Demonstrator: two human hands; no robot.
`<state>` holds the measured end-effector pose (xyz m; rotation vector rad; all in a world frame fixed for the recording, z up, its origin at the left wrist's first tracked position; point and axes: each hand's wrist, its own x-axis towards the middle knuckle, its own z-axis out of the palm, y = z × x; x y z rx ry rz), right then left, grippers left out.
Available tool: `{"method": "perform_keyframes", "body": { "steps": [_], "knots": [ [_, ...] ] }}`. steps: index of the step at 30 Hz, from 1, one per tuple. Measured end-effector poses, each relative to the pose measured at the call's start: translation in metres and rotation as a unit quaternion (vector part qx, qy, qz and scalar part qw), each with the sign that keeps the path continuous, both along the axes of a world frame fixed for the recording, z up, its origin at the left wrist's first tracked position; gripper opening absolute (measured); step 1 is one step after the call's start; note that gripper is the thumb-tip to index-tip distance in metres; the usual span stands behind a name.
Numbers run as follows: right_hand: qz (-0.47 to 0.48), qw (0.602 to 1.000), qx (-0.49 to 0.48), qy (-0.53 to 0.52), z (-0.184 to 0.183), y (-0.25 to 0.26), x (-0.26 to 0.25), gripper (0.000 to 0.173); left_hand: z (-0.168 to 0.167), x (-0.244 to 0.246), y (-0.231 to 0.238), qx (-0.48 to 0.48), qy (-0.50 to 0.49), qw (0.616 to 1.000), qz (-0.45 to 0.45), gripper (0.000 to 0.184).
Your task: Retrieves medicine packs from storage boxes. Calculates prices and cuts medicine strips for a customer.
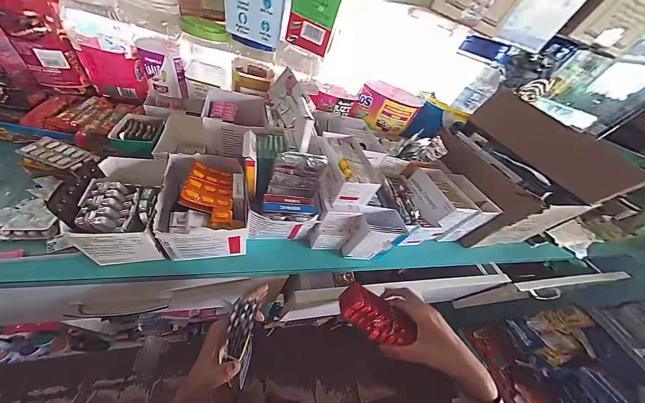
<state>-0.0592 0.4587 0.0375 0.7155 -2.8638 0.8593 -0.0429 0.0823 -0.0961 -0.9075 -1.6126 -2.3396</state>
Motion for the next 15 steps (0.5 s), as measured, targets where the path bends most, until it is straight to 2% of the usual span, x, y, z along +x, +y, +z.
{"method": "perform_keyframes", "body": {
  "steps": [2, 4, 6, 7, 9, 11, 12, 15],
  "knots": [
    [0.022, 0.999, 0.023, -0.024, -0.012, 0.051, -0.019, 0.065, -0.024, 0.011, 0.027, -0.059, -0.032, 0.996, 0.063, 0.089],
    [0.047, 0.995, 0.054, -0.075, -0.021, 0.083, -0.036, 0.065, -0.042, 0.015, 0.06, -0.071, -0.062, 0.991, 0.095, 0.107],
    [0.071, 0.994, 0.066, -0.055, -0.03, 0.092, -0.048, 0.074, -0.038, 0.018, 0.088, -0.051, -0.123, 0.98, 0.145, 0.119],
    [0.07, 0.994, 0.069, -0.055, -0.031, 0.088, -0.049, 0.077, -0.026, 0.023, 0.098, -0.04, -0.18, 0.966, 0.18, 0.116],
    [0.058, 0.993, 0.084, -0.06, -0.028, 0.08, -0.048, 0.08, -0.002, 0.027, 0.116, -0.009, -0.258, 0.936, 0.24, 0.08],
    [0.05, 0.992, 0.083, -0.075, -0.027, 0.076, -0.039, 0.079, 0.005, 0.031, 0.126, 0.018, -0.257, 0.929, 0.264, 0.062],
    [0.053, 0.993, 0.078, -0.071, -0.027, 0.076, -0.035, 0.079, 0.005, 0.031, 0.127, 0.03, -0.242, 0.933, 0.265, 0.062],
    [0.062, 0.994, 0.074, -0.054, -0.023, 0.08, -0.019, 0.08, 0.002, 0.043, 0.129, 0.043, -0.216, 0.939, 0.263, 0.079]
  ]
}}
